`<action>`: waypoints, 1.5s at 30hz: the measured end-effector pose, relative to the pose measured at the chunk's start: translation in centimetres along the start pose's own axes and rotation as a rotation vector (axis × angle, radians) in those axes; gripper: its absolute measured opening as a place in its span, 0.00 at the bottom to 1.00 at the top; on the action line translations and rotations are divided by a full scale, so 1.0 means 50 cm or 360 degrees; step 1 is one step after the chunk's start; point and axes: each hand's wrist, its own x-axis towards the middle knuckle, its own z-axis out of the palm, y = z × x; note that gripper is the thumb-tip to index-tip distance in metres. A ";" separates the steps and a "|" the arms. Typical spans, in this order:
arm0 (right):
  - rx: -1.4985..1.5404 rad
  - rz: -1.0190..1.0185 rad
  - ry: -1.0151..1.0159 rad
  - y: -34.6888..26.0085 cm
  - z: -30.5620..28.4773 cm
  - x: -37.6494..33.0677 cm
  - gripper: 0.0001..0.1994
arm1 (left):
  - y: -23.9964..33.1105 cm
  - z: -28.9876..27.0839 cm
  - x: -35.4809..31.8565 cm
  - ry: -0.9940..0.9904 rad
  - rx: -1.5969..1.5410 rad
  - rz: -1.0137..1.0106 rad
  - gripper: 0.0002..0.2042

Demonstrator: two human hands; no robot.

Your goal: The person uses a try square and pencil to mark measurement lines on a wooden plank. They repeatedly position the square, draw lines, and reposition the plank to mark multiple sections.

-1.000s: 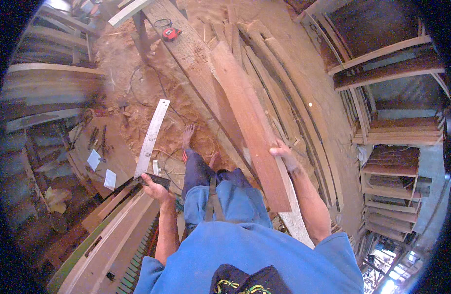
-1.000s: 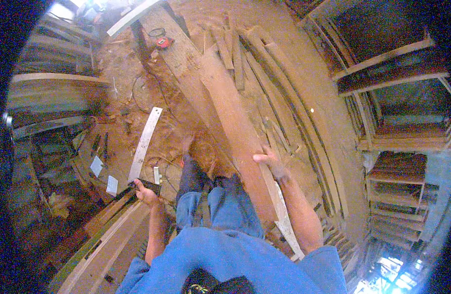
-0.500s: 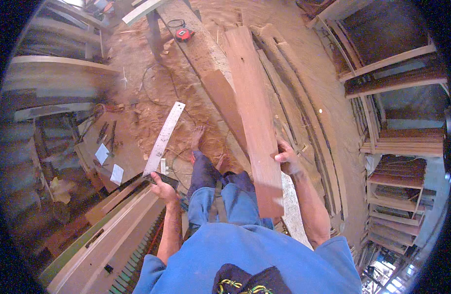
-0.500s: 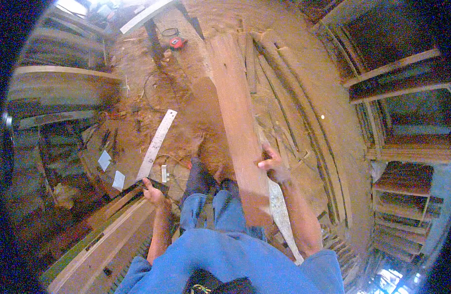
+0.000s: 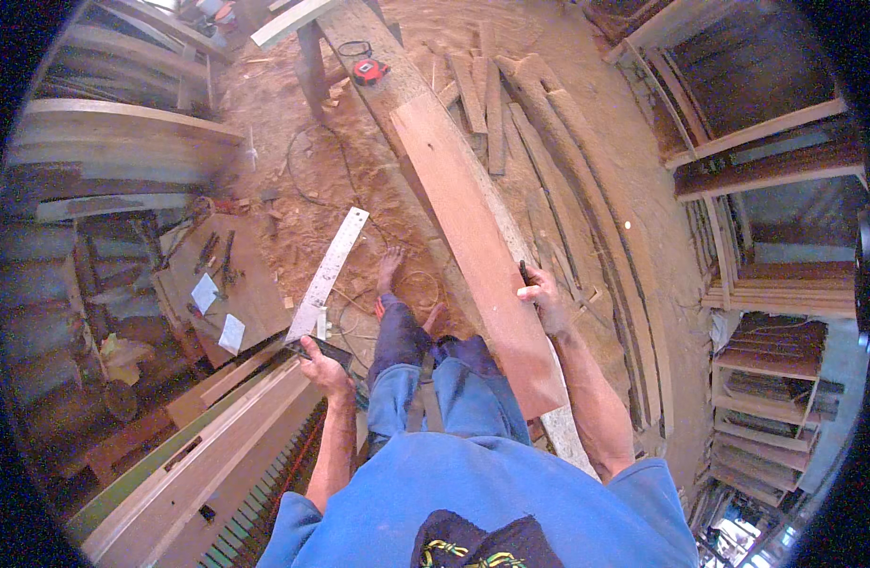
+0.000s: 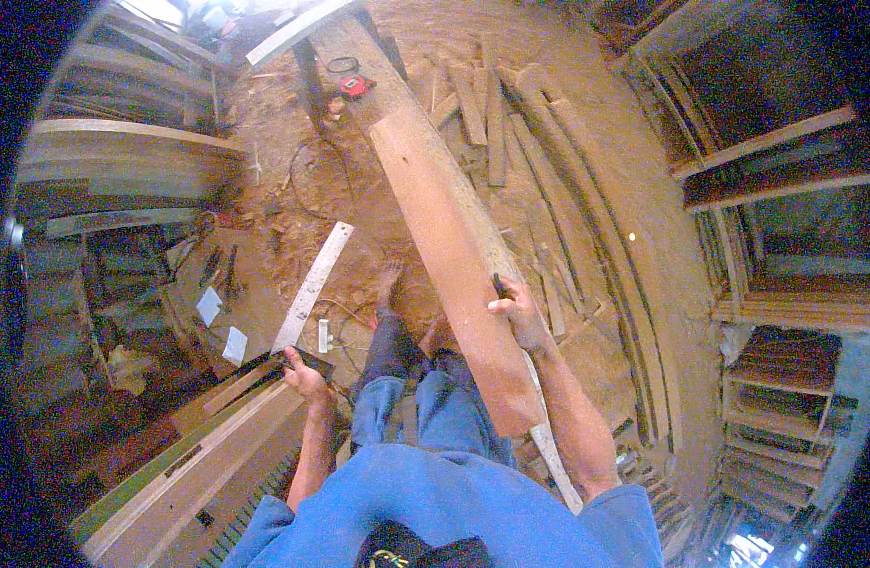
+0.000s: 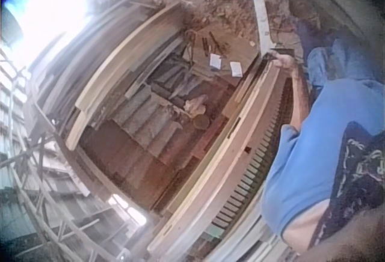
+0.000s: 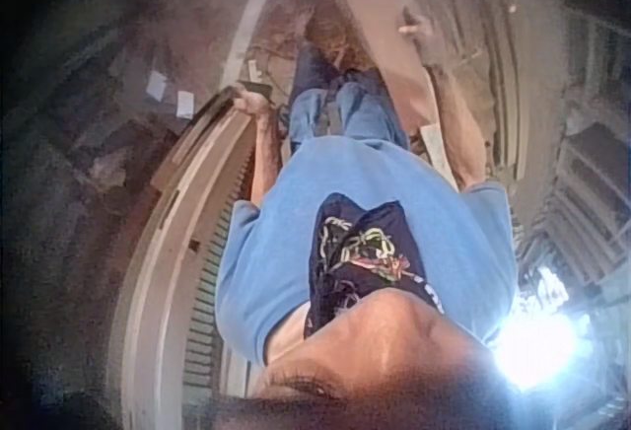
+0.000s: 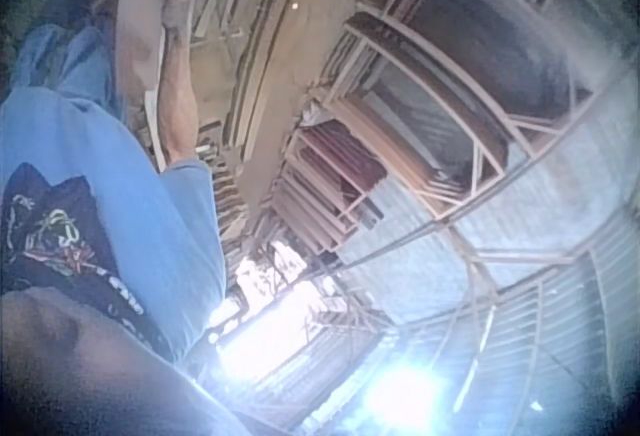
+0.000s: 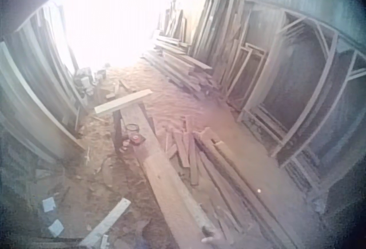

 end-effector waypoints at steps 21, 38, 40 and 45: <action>-0.1917 -0.0534 0.0678 -0.020 0.082 -0.018 0.28 | -0.059 -0.029 0.052 -0.0109 0.0212 0.0109 0.26; -0.0690 -0.0548 0.0879 -0.039 0.097 -0.119 0.17 | -0.246 -0.189 0.140 -0.0084 0.0423 0.0030 0.23; -0.1128 -0.0728 0.0875 -0.028 0.103 -0.121 0.13 | -0.270 -0.270 0.139 -0.0018 0.0978 0.0102 0.24; -0.1282 -0.0520 0.0812 -0.018 0.089 -0.145 0.11 | -0.299 -0.458 0.072 0.0169 0.1496 0.0196 0.26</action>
